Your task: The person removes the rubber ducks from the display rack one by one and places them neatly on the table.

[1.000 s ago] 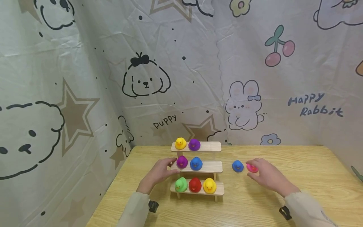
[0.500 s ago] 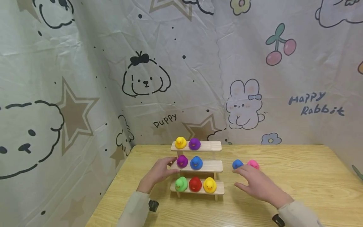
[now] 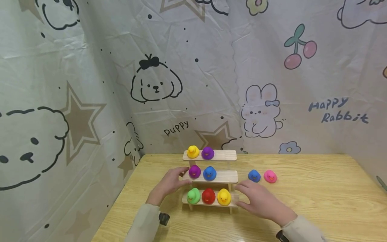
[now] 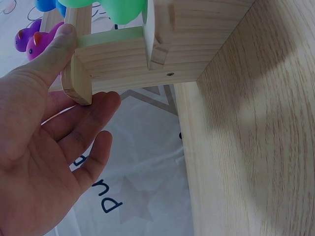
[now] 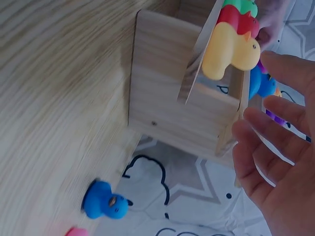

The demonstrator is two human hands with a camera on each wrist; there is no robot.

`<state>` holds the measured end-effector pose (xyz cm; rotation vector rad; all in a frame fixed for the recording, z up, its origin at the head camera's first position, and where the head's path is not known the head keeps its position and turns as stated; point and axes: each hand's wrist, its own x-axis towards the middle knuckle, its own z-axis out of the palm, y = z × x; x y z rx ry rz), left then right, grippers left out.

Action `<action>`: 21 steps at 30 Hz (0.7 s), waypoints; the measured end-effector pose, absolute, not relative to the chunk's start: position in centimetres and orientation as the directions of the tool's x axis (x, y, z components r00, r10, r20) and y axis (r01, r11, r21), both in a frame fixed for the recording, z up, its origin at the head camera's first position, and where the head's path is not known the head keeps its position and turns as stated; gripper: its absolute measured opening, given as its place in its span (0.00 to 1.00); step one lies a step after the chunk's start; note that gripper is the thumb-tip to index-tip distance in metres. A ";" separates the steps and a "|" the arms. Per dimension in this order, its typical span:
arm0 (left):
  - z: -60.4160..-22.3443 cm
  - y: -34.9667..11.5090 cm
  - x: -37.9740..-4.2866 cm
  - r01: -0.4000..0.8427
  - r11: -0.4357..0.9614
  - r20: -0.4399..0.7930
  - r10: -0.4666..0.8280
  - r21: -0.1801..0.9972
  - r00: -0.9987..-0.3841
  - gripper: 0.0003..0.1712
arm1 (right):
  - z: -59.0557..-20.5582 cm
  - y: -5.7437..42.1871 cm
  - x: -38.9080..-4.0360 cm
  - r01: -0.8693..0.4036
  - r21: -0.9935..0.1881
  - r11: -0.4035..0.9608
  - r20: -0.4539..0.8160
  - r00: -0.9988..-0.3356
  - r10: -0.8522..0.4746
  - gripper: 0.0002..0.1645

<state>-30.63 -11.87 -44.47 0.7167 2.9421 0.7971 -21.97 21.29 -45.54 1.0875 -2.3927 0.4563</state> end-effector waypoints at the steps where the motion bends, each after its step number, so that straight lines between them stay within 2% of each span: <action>1: -44.5 -11.9 -30.6 0.426 0.765 0.105 0.432 0.483 -0.896 0.33 | -45.5 21.1 -22.0 -0.770 -0.107 0.629 0.536 -0.578 -0.615 0.27; 6: -44.5 -11.8 -30.6 0.423 0.767 0.104 0.429 0.482 -0.897 0.33 | -45.7 20.0 -22.1 -0.758 -0.119 0.641 0.512 -0.600 -0.615 0.26; 21: -44.5 -11.9 -30.6 0.434 0.762 0.113 0.437 0.481 -0.892 0.33 | -46.2 18.4 -22.9 -0.779 -0.084 0.622 0.515 -0.568 -0.642 0.30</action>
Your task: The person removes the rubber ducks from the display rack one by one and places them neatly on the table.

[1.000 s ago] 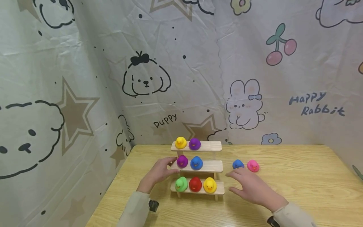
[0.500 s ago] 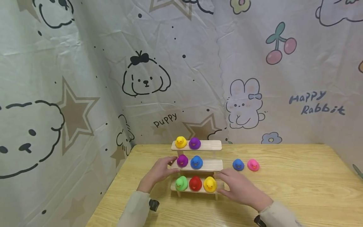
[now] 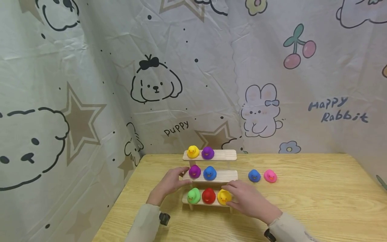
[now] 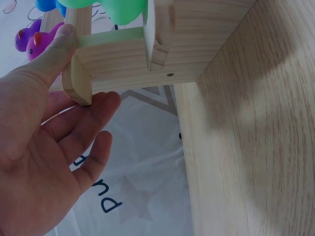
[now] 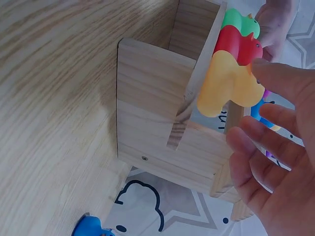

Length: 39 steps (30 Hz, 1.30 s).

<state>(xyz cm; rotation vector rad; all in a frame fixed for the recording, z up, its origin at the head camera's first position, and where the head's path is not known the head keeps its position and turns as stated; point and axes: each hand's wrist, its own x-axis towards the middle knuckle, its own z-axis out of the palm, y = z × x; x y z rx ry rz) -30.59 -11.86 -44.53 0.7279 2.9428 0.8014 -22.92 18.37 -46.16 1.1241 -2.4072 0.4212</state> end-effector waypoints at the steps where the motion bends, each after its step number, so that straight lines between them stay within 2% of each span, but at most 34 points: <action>1: -44.5 -11.9 -30.6 0.435 0.761 0.114 0.438 0.482 -0.892 0.33 | -46.2 18.3 -23.0 -0.781 -0.080 0.619 0.514 -0.564 -0.646 0.30; 20: -44.5 -11.9 -30.5 0.429 0.758 0.112 0.434 0.492 -0.894 0.34 | -46.9 17.3 -23.4 -0.767 -0.063 0.638 0.454 -0.592 -0.666 0.27; 39: -44.8 -11.9 -30.8 0.427 0.758 0.108 0.433 0.494 -0.895 0.32 | -47.0 17.2 -23.3 -0.744 -0.124 0.656 0.411 -0.641 -0.648 0.23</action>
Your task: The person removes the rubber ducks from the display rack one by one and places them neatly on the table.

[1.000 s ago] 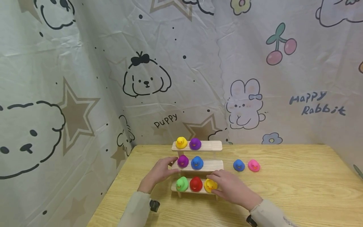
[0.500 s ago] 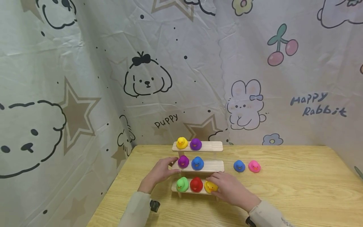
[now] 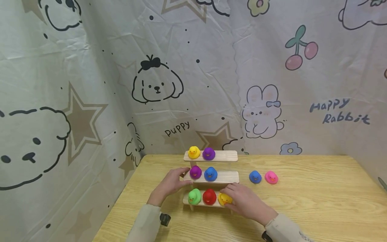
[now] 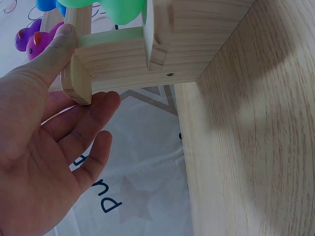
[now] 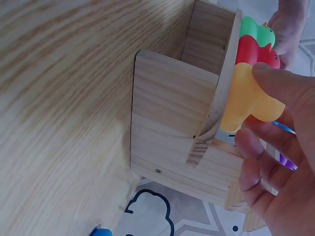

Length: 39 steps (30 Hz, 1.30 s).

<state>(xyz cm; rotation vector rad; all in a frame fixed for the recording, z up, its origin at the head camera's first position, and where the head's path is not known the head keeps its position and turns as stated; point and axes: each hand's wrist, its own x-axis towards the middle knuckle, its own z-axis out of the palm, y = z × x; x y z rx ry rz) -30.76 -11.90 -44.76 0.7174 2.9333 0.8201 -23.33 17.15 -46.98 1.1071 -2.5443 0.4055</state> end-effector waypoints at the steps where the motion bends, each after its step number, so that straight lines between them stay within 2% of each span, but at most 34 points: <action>1: -44.8 -11.9 -30.8 0.429 0.758 0.111 0.434 0.491 -0.894 0.32 | -47.0 17.2 -23.3 -0.745 -0.126 0.655 0.411 -0.640 -0.649 0.23; 14: -44.4 -12.0 -30.6 0.440 0.759 0.116 0.442 0.480 -0.890 0.33 | -46.9 18.5 -23.0 -0.790 -0.093 0.606 0.511 -0.560 -0.652 0.24; 20: -44.5 -11.9 -30.6 0.442 0.756 0.118 0.444 0.483 -0.888 0.33 | -46.8 19.2 -22.7 -0.781 -0.112 0.614 0.511 -0.575 -0.639 0.24; 30: -44.5 -11.8 -30.5 0.448 0.756 0.120 0.449 0.478 -0.886 0.32 | -46.4 20.4 -22.3 -0.731 -0.128 0.670 0.462 -0.642 -0.612 0.24; 39: -44.5 -11.8 -30.5 0.431 0.761 0.107 0.437 0.484 -0.893 0.32 | -46.6 22.2 -22.5 -0.767 -0.078 0.637 0.548 -0.566 -0.615 0.26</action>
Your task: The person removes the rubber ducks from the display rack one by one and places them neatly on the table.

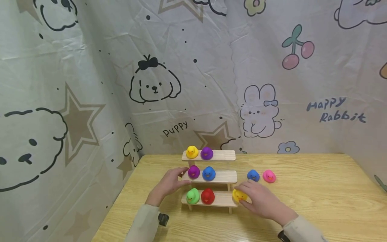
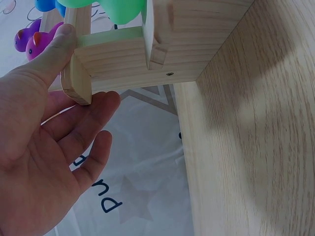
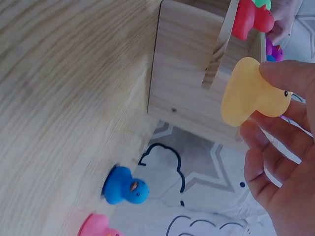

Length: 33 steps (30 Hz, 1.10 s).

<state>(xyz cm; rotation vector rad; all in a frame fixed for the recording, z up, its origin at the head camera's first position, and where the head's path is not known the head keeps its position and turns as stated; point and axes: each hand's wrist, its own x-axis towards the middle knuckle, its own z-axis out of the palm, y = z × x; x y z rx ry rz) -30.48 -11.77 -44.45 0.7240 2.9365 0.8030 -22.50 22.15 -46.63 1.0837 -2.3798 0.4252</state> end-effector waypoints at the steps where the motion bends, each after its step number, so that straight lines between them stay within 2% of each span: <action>1: -44.5 -11.8 -30.5 0.430 0.762 0.107 0.436 0.484 -0.893 0.32 | -46.6 22.3 -22.5 -0.765 -0.075 0.639 0.548 -0.567 -0.615 0.26; 9: -44.5 -11.8 -30.5 0.433 0.760 0.110 0.437 0.484 -0.892 0.32 | -46.6 24.0 -22.4 -0.737 -0.063 0.673 0.551 -0.588 -0.592 0.28; 15: -44.5 -11.8 -30.6 0.439 0.763 0.114 0.441 0.475 -0.890 0.32 | -46.8 25.2 -22.5 -0.689 -0.094 0.718 0.510 -0.653 -0.560 0.27; 22: -44.6 -11.8 -30.7 0.425 0.765 0.100 0.434 0.484 -0.895 0.33 | -47.0 26.5 -22.6 -0.651 -0.073 0.755 0.525 -0.669 -0.526 0.27; 33: -44.4 -11.8 -30.6 0.437 0.760 0.110 0.442 0.481 -0.890 0.33 | -46.7 28.3 -23.0 -0.574 -0.111 0.811 0.504 -0.736 -0.452 0.27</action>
